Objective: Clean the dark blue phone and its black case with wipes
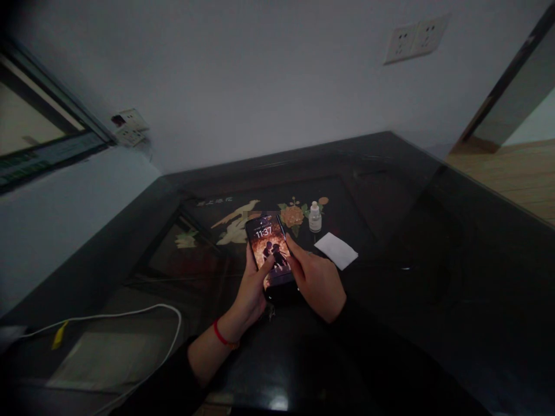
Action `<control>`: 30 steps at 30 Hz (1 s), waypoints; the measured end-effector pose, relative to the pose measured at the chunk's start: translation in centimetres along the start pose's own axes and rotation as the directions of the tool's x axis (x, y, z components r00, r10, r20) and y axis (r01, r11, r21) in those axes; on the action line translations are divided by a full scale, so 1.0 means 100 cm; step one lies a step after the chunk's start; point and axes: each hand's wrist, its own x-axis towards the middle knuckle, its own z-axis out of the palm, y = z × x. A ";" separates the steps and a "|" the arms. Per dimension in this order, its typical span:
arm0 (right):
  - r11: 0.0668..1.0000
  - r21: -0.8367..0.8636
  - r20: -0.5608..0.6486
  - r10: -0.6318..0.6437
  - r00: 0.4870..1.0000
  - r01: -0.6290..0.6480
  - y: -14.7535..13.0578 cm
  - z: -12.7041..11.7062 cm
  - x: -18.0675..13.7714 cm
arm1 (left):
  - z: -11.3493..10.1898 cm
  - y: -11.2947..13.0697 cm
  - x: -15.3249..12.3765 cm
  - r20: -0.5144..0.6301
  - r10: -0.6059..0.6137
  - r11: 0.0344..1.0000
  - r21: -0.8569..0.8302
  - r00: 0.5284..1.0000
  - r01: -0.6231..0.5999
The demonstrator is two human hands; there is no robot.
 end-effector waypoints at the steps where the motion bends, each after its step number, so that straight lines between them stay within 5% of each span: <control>1: 1.000 0.008 -0.001 0.003 1.000 -0.003 -0.001 0.000 0.000 | 0.000 0.000 0.000 0.002 0.006 1.000 0.003 1.000 -0.006; 7: 0.961 0.252 0.031 0.106 0.994 -0.110 0.001 -0.005 0.007 | 0.000 0.006 0.003 -0.010 0.043 0.998 0.043 0.999 -0.043; 11: 0.712 0.587 0.378 0.179 0.909 -0.384 0.007 -0.007 0.010 | -0.002 0.011 0.006 -0.021 0.043 0.997 0.061 0.999 -0.042; 14: 0.534 0.645 0.570 0.140 0.810 -0.546 0.009 -0.007 0.009 | -0.002 0.014 0.006 0.012 0.018 0.999 0.051 1.000 -0.019; 25: 0.507 0.630 0.682 -0.001 0.731 -0.588 0.016 -0.015 0.012 | -0.002 0.017 0.006 0.043 -0.002 1.000 -0.007 0.999 0.002; 30: 0.522 0.632 0.655 0.033 0.755 -0.572 0.016 -0.012 0.010 | -0.003 0.017 0.006 0.081 -0.002 1.000 -0.001 0.997 0.002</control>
